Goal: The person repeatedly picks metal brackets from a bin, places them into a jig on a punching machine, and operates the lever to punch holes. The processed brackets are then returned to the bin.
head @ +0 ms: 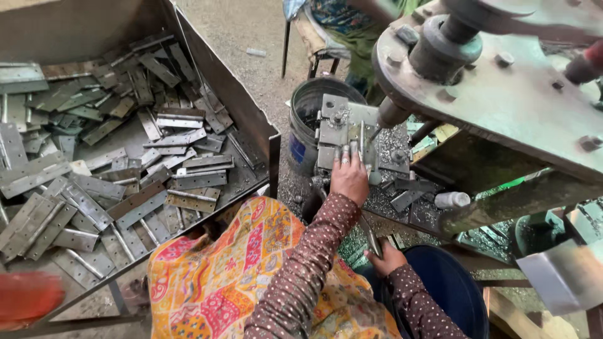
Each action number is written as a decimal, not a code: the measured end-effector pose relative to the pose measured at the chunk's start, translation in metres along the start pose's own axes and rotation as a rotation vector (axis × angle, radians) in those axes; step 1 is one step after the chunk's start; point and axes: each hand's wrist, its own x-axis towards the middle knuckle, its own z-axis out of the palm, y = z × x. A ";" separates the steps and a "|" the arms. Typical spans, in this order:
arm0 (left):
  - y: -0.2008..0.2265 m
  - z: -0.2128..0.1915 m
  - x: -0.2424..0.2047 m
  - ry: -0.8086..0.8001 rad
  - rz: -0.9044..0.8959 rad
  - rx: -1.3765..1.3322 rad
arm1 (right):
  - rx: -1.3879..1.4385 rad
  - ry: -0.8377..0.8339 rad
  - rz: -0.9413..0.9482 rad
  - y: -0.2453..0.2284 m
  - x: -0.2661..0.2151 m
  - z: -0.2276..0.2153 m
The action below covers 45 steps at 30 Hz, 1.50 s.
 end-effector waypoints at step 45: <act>-0.017 -0.036 0.019 -0.187 0.049 -0.034 | -0.206 0.106 -0.133 0.008 0.035 -0.019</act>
